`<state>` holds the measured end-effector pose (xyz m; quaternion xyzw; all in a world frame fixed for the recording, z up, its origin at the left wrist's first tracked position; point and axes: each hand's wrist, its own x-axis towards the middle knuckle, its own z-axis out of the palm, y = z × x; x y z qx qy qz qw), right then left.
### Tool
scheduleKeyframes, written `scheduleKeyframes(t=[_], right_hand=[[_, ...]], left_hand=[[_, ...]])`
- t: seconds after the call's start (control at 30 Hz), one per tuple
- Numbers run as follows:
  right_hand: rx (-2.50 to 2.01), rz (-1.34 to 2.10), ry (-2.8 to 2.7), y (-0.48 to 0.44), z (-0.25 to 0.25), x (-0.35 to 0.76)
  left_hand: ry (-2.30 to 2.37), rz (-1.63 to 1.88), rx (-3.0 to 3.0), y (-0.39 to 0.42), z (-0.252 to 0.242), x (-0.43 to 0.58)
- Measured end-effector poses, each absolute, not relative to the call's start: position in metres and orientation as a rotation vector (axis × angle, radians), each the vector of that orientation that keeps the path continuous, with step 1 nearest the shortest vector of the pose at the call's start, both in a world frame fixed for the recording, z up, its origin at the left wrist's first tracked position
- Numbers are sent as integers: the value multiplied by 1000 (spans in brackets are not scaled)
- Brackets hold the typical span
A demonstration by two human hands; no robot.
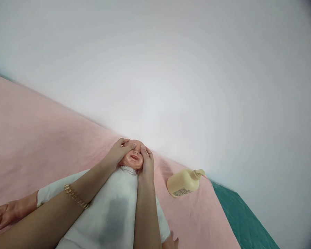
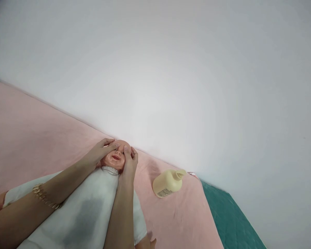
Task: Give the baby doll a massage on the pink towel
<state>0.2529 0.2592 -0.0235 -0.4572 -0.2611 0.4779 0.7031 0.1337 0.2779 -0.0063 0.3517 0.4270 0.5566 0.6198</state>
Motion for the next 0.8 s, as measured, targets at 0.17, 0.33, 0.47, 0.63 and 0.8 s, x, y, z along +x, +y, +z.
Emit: scheduleKeyframes(t=[0.17, 0.33, 0.47, 0.63, 0.8], right_hand=[[-1065, 1048, -506, 259, -19, 251], [-1089, 1029, -464, 263, -19, 251], [-1062, 1027, -441, 265, -21, 253], [-994, 1068, -458, 262, -23, 256], [-954, 1058, -492, 258, -24, 253]], left_hand=[[991, 1281, 810, 279, -7, 133], [988, 1299, 792, 275, -2, 134], [954, 1320, 762, 275, -1, 136], [943, 1324, 696, 279, -2, 137], [940, 1335, 662, 280, -5, 139]])
